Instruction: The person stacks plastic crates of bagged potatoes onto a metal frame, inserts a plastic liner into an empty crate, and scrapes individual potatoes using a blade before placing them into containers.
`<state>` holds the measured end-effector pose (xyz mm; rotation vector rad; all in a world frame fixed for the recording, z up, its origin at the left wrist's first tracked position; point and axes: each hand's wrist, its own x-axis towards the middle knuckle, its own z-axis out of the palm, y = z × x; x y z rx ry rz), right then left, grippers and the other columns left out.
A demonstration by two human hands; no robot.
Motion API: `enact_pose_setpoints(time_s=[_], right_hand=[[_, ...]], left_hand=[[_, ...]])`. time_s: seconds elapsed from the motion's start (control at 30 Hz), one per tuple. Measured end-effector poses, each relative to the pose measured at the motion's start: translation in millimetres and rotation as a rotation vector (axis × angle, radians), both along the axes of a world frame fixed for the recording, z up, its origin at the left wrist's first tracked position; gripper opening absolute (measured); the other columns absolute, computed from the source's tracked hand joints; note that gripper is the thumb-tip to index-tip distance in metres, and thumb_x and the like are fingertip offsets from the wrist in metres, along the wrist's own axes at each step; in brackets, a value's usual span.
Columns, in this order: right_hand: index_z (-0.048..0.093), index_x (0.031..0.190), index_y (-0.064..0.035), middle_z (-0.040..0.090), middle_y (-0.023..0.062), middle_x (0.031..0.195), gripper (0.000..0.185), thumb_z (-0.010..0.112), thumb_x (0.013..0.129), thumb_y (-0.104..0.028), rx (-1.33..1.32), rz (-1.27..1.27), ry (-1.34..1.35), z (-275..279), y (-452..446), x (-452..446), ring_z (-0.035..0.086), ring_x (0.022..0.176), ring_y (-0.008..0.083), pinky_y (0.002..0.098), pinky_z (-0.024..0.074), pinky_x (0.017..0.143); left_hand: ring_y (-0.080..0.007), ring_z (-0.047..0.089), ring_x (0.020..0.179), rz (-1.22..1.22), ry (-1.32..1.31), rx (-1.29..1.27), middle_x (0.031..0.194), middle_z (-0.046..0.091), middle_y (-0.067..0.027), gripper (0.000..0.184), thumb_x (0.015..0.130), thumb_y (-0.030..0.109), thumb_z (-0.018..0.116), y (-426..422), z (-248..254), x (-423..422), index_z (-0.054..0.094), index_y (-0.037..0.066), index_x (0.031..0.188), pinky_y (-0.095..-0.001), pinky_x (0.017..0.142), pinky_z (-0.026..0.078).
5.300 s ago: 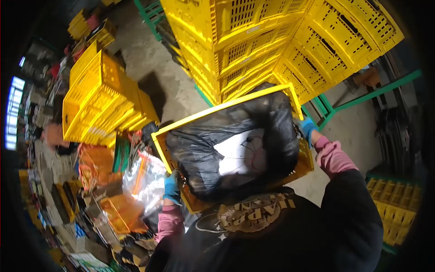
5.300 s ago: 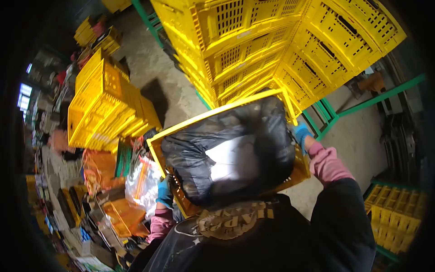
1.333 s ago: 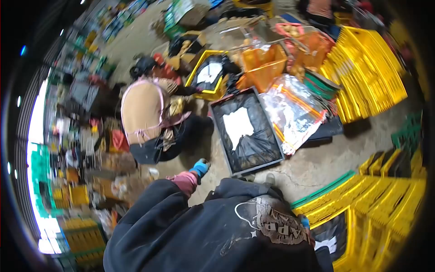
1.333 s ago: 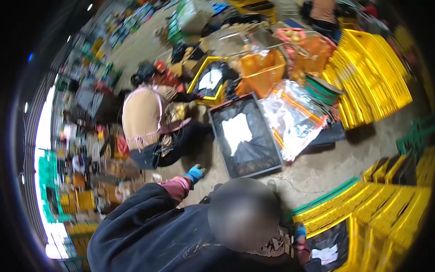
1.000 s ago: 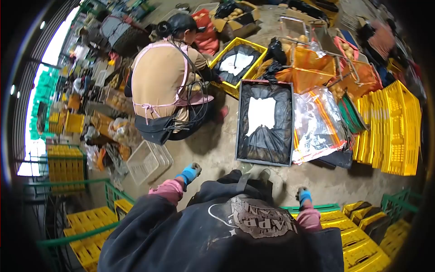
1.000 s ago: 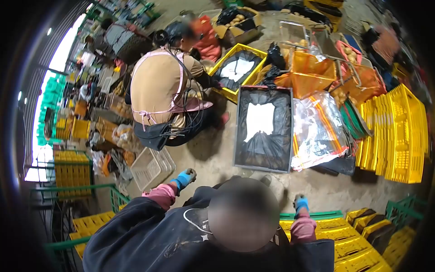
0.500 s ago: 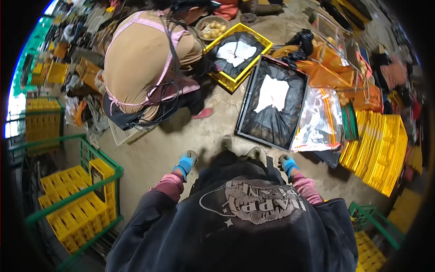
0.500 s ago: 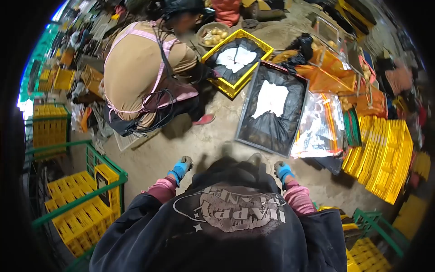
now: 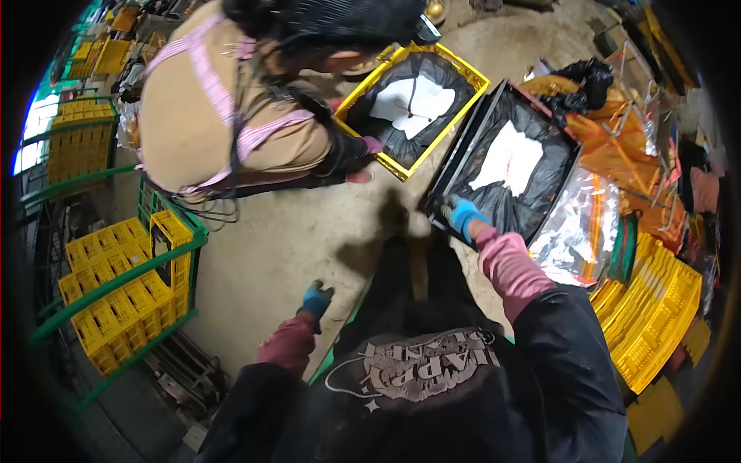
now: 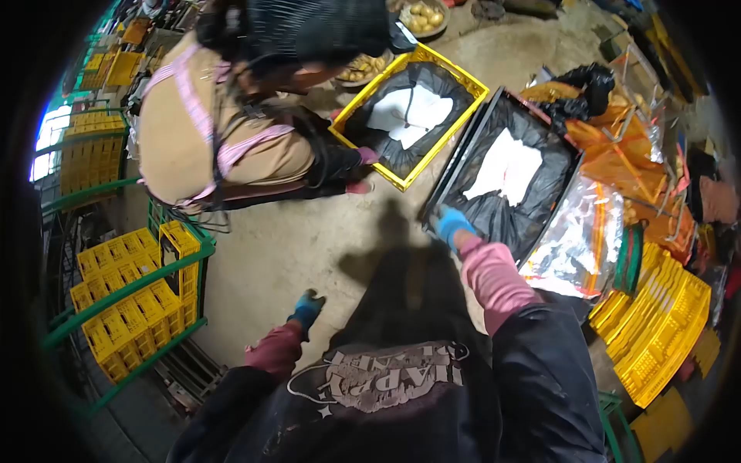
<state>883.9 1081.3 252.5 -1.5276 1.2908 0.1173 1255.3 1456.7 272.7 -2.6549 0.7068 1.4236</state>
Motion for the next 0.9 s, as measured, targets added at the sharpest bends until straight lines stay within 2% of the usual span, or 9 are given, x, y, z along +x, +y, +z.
enact_pose_setpoints(time_s=[0.07,0.13,0.2,0.37,0.57,0.73,0.77,0.83,0.9], right_hand=[[0.061,0.117,-0.0042,0.064,0.0232,0.113,0.037,0.058,0.087,-0.027,-0.008,-0.050,0.067,-13,-13,14,0.060,0.108,0.0404,0.0427,0.0483,0.092],[0.059,0.120,-0.0081,0.062,0.0231,0.117,0.039,0.061,0.087,-0.029,-0.203,-0.093,0.093,-73,1,10,0.060,0.106,0.0416,0.0450,0.0485,0.092],[0.058,0.120,-0.0036,0.062,0.0234,0.117,0.039,0.061,0.090,-0.027,-0.196,-0.061,0.182,-77,14,6,0.060,0.108,0.0404,0.0438,0.0480,0.092],[0.057,0.125,-0.0071,0.063,0.0199,0.114,0.046,0.059,0.090,-0.037,-0.148,0.061,0.330,-120,76,-12,0.061,0.103,0.0389,0.0477,0.0484,0.086],[0.058,0.125,-0.0086,0.062,0.0109,0.113,0.052,0.062,0.085,-0.041,-0.488,0.279,0.454,-154,114,-4,0.054,0.104,0.0292,0.0446,0.0429,0.086],[0.063,0.105,-0.0109,0.058,0.0028,0.089,0.037,0.069,0.074,-0.029,-0.676,0.388,0.319,-176,105,-16,0.055,0.085,0.0256,0.0418,0.0442,0.065],[0.063,0.105,-0.0109,0.058,0.0028,0.089,0.037,0.069,0.074,-0.029,-0.683,0.402,0.328,-178,104,-17,0.055,0.085,0.0256,0.0418,0.0442,0.065],[0.064,0.102,-0.0112,0.057,0.0038,0.088,0.035,0.070,0.072,-0.028,-0.670,0.439,0.243,-183,97,-23,0.055,0.084,0.0266,0.0427,0.0434,0.062],[0.063,0.100,-0.0116,0.056,0.0053,0.087,0.038,0.072,0.067,-0.028,-0.661,0.439,0.256,-178,94,-19,0.054,0.083,0.0284,0.0434,0.0422,0.061]], left_hand=[[-0.0378,0.055,0.119,-0.167,0.079,-0.131,0.129,0.055,-0.0264,0.065,0.082,0.034,0.069,-71,4,-34,0.049,-0.001,0.133,-0.0426,0.099,0.045],[-0.0417,0.055,0.115,-0.404,0.111,-0.266,0.127,0.055,-0.0266,0.070,0.082,0.041,0.069,-119,-63,-42,0.047,0.001,0.135,-0.0453,0.098,0.046],[-0.0429,0.056,0.110,-0.653,-0.044,-0.378,0.125,0.056,-0.0266,0.070,0.081,0.043,0.068,-171,-114,-53,0.047,0.006,0.137,-0.0464,0.094,0.048],[-0.0344,0.035,0.138,-1.159,-0.163,0.090,0.150,0.035,-0.0193,0.077,0.081,0.043,0.065,-261,-213,-31,0.038,0.009,0.144,-0.0493,0.111,0.032],[-0.0334,0.032,0.140,-1.261,-0.126,0.176,0.151,0.035,-0.0178,0.079,0.083,0.037,0.066,-229,-282,24,0.032,0.008,0.148,-0.0462,0.113,0.028],[-0.0316,0.033,0.140,-1.345,-0.285,-0.081,0.155,0.030,-0.0138,0.085,0.074,0.027,0.072,-225,-327,47,0.032,0.010,0.147,-0.0459,0.114,0.026],[-0.0295,0.037,0.136,-1.450,-0.410,-0.200,0.150,0.038,-0.0126,0.069,0.080,0.024,0.066,-226,-347,56,0.039,0.012,0.143,-0.0457,0.114,0.026],[-0.0269,0.043,0.133,-1.500,-0.328,-0.007,0.141,0.048,-0.0107,0.050,0.087,0.021,0.056,-256,-373,61,0.048,0.014,0.135,-0.0453,0.112,0.029],[-0.0259,0.060,0.116,-1.613,-0.263,0.264,0.122,0.065,-0.0089,0.033,0.093,0.021,0.049,-287,-393,59,0.062,0.017,0.123,-0.0444,0.099,0.043]])
